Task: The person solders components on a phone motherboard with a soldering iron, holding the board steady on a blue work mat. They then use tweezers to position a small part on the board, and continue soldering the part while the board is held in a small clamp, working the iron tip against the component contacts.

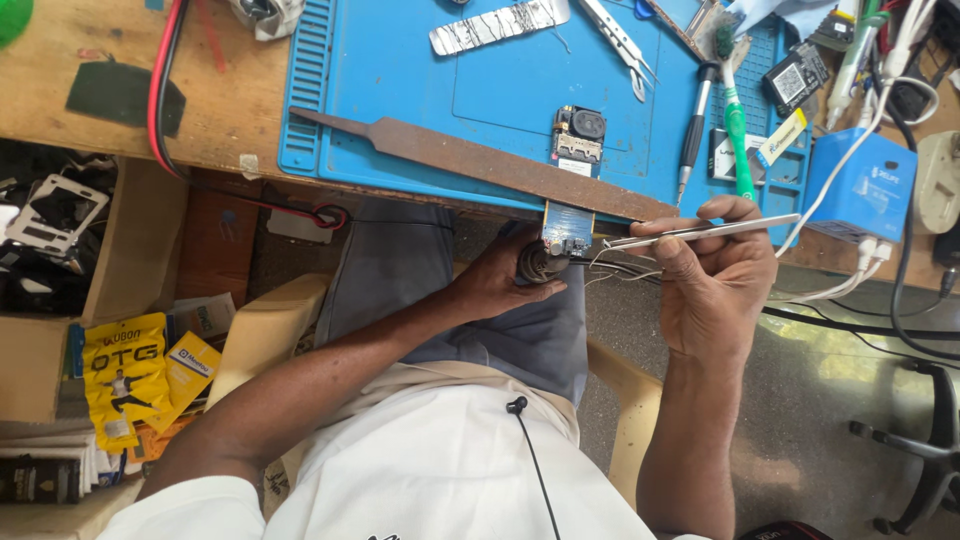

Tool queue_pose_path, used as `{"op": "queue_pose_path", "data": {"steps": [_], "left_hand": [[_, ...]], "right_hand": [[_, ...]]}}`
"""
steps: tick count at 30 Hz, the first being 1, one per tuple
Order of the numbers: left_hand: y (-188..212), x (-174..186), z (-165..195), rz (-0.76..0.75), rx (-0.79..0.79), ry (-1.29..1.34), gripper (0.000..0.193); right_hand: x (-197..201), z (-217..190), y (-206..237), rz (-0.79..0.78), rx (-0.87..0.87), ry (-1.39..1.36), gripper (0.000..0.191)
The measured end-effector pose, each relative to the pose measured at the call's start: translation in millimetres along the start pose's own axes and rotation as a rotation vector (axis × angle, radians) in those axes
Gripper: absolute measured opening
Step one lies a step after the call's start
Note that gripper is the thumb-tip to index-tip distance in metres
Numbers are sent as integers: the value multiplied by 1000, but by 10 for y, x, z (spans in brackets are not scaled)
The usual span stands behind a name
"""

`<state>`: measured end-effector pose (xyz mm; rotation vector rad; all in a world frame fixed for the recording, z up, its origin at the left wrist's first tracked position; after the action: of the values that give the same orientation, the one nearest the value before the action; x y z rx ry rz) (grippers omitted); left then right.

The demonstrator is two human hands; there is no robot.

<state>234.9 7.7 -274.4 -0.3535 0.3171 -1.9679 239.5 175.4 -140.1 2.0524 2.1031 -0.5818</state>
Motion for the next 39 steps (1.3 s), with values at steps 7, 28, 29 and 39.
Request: {"op": "queue_pose_path", "data": {"steps": [7, 28, 29, 39], "left_hand": [[-6, -11, 19, 9, -7, 18, 55], [-1, -6, -19, 8, 13, 7, 57], [-3, -11, -21, 6, 11, 5, 57], [-19, -11, -31, 27, 4, -12, 54]], "right_hand": [[0, 10, -46, 54, -57, -65, 41], [-372, -127, 181, -156, 163, 448, 35], [-368, -124, 179, -156, 165, 445, 34], [-328, -115, 191, -138, 170, 419, 35]]}}
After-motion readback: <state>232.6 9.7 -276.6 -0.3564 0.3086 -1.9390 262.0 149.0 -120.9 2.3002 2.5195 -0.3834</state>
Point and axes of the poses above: each hand's wrist, its own y-axis away from the middle knuckle, its own x-axis out of the back of the hand, z = x × y, the point moved 10 cm from there along -y, towards the middle knuckle, and after that the axes turned 3 degrees about -y, right-handed, at the moved point
